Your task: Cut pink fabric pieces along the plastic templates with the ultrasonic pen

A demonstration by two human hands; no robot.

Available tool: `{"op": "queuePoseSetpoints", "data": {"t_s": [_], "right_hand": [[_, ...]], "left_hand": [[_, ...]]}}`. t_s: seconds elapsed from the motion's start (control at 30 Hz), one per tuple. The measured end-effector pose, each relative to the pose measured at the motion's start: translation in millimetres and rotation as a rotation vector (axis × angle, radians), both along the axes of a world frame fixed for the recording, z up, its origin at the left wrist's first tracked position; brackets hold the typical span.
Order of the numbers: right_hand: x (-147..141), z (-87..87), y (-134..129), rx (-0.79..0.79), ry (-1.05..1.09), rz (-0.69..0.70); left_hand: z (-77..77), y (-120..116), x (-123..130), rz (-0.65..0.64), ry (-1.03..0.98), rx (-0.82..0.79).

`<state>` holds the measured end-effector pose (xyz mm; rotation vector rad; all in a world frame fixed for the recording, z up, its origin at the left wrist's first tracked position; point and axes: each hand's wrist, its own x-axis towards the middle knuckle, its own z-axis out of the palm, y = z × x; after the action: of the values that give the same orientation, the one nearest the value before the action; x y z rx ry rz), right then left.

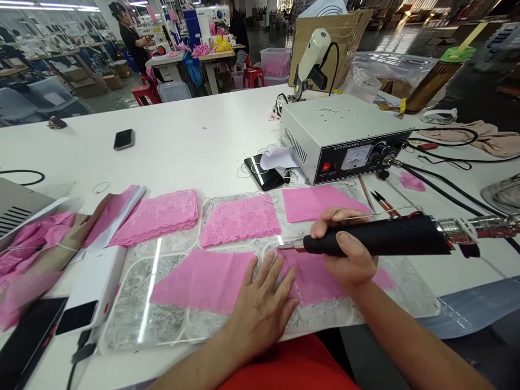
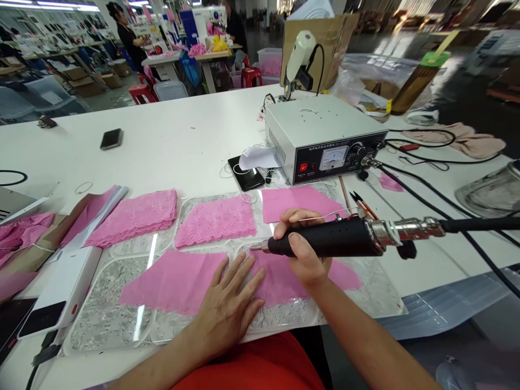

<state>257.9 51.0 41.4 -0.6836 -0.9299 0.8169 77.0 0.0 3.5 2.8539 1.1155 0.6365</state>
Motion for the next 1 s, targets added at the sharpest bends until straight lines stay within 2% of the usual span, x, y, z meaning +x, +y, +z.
{"op": "queuePoseSetpoints", "data": {"t_s": [0.53,0.73,0.8,0.87,1.0], "right_hand": [[1,-5.9,2,0.021,-0.077,0.019],[-1,-2.2,2,0.003,-0.013,0.061],[5,4.0,4,-0.001,0.025,-0.005],[18,11.4,6,0.013,0.06,-0.131],[56,20.2,5,0.036,0.065,-0.359]], "left_hand": [[1.1,1,1,0.0,-0.012,0.016],[0.2,2,0,-0.002,-0.002,0.008],[-1.0,2,0,-0.001,-0.012,0.009],[-2.1,3,-1,0.002,-0.03,0.013],[-4.0,7,-2,-0.01,-0.021,0.052]]}}
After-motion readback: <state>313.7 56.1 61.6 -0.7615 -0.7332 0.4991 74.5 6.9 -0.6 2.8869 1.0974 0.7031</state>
